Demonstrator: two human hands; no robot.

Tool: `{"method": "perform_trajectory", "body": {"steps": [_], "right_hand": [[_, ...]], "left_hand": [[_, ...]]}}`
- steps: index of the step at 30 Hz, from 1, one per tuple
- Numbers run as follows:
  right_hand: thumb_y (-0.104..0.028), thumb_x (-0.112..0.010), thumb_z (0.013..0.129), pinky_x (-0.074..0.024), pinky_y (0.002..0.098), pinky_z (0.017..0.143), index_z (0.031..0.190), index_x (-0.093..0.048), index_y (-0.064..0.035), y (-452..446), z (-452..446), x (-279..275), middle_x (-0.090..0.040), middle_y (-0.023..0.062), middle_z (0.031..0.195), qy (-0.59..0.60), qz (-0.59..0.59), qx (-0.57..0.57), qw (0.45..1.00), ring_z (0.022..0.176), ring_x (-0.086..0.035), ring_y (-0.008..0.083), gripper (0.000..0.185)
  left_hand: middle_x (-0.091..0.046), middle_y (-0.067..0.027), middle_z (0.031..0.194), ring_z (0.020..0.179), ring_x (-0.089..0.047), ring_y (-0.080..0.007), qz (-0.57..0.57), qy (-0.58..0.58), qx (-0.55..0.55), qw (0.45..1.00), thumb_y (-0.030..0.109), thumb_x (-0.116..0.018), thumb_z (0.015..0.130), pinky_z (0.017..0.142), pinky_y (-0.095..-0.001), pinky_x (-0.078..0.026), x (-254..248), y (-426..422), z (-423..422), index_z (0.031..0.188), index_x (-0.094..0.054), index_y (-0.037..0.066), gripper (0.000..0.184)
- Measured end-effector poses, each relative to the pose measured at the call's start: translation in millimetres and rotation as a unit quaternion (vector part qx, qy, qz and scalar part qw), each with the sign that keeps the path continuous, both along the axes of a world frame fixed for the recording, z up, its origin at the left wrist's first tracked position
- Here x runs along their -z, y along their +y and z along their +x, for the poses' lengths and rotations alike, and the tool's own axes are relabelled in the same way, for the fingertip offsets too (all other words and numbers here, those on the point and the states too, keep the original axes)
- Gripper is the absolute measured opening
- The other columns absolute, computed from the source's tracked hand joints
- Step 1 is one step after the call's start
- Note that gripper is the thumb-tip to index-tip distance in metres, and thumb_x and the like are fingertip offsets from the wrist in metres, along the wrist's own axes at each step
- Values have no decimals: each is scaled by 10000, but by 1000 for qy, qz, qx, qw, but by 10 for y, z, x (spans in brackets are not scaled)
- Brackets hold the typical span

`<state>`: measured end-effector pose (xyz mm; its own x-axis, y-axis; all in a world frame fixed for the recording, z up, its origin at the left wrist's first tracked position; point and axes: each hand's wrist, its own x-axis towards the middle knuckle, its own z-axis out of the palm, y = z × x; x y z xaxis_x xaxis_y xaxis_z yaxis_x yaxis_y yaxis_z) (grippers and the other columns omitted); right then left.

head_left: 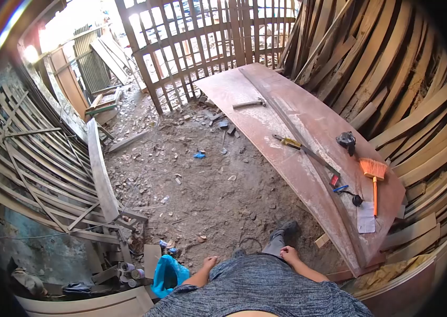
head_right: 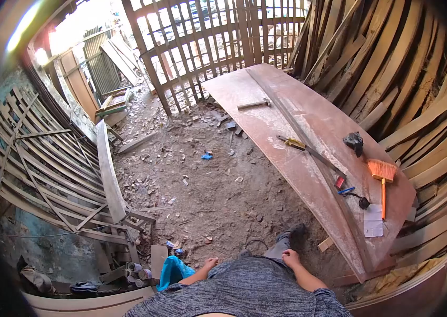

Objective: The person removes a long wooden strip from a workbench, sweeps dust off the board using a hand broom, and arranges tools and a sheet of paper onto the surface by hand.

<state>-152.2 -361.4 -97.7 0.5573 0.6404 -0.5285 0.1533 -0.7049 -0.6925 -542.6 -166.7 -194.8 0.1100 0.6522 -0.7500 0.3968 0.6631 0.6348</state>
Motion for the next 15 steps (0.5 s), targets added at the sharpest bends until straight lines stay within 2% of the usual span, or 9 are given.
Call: {"method": "perform_trajectory", "body": {"steps": [3, 6, 8, 11, 15], "right_hand": [[-152, -646, 811, -539, 317, 764, 973, -692, -51, -12, -4, 0, -722, 90, 833, 7, 1, 10, 1000, 799, -701, 181, 196], [-141, -634, 815, -537, 313, 747, 983, -683, -33, -25, -12, 22, -718, 92, 835, 17, 7, 14, 1000, 788, -697, 176, 206], [-129, -614, 820, -533, 304, 722, 1001, -666, 4, -34, -18, 44, -707, 94, 832, 18, 15, 8, 1000, 765, -685, 167, 231], [-128, -616, 816, -533, 302, 722, 1002, -665, 3, -32, -17, 43, -708, 94, 832, 14, 14, 3, 1000, 759, -685, 164, 233], [-183, -661, 784, -541, 324, 781, 961, -710, -62, -21, -15, 86, -728, 107, 861, -14, -4, -2, 1000, 823, -706, 204, 219]], "left_hand": [[-712, -57, 830, 718, -644, -136, 26, -24, 35, 999, 294, -718, 852, 626, -288, -508, -28, -81, -149, 972, -746, 41, 281], [-719, -59, 844, 737, -650, -134, -38, -33, -28, 998, 314, -728, 840, 638, -297, -510, -24, -138, -145, 972, -750, 55, 291], [-722, -61, 853, 745, -649, -129, -18, -9, -7, 1000, 304, -730, 840, 650, -299, -514, -43, -140, -147, 970, -751, 55, 281], [-718, -58, 852, 755, -647, -123, 2, 10, 12, 1000, 301, -731, 843, 670, -293, -516, -16, -117, -108, 973, -743, 41, 291], [-703, -51, 837, 756, -644, -116, -20, -41, -28, 999, 331, -722, 856, 686, -278, -512, -69, -80, 12, 985, -720, 13, 344]]}}
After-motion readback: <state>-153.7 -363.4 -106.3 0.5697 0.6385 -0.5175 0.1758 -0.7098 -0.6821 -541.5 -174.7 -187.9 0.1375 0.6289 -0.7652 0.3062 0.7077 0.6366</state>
